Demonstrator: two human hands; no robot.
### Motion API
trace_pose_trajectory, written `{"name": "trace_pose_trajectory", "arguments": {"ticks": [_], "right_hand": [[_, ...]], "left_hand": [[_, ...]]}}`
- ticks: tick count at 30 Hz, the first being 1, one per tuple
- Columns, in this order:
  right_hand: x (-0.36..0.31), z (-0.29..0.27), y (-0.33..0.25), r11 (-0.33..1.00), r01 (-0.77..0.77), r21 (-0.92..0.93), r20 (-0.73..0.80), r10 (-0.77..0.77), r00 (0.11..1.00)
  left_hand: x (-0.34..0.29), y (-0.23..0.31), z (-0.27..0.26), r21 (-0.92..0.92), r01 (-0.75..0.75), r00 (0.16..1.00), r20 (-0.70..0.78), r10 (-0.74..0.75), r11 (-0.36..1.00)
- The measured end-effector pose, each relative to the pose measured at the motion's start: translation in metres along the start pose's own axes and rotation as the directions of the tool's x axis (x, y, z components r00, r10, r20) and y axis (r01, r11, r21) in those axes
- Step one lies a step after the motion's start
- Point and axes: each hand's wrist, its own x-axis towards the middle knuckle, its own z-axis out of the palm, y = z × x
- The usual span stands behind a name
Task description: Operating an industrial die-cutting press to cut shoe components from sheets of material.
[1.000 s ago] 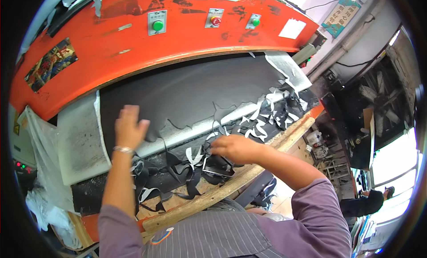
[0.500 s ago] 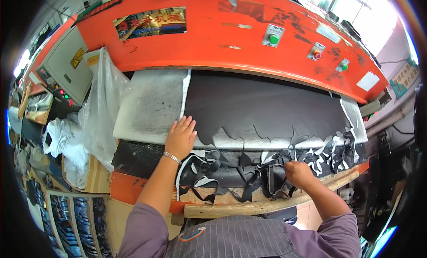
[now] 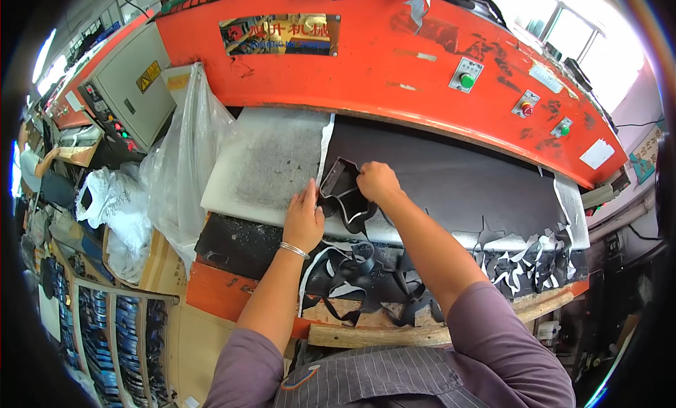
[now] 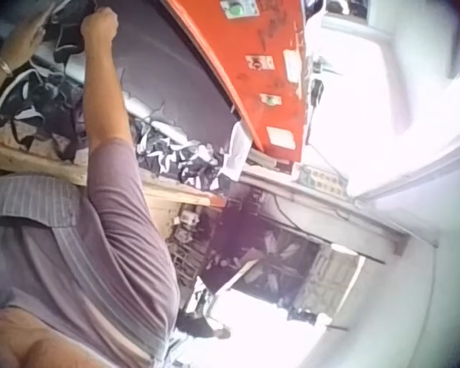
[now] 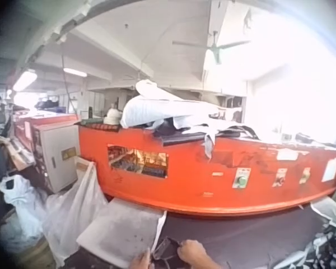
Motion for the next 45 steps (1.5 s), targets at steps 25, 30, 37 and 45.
{"name": "trace_pose_trajectory", "arguments": {"ticks": [25, 30, 37, 45], "right_hand": [[-0.07, 0.04, 0.03, 0.919, 0.376, -0.122, -0.196, -0.393, 0.898], [-0.073, 0.04, 0.034, 0.918, 0.382, -0.107, -0.204, -0.397, 0.895], [-0.078, 0.035, 0.038, 0.911, 0.396, -0.115, -0.236, -0.412, 0.88], [-0.132, -0.027, 0.099, 0.843, 0.495, 0.209, -0.357, -0.406, 0.842]], "left_hand": [[0.01, 0.0, 0.012, 0.189, -0.08, 0.972, -0.202, 0.118, 0.979], [0.006, 0.004, 0.014, 0.215, -0.086, 0.971, -0.199, 0.13, 0.973], [0.004, 0.014, 0.01, 0.313, -0.115, 0.969, -0.173, 0.175, 0.943], [0.002, 0.055, -0.003, -0.009, 0.03, 0.932, -0.361, -0.031, 1.0]]}}
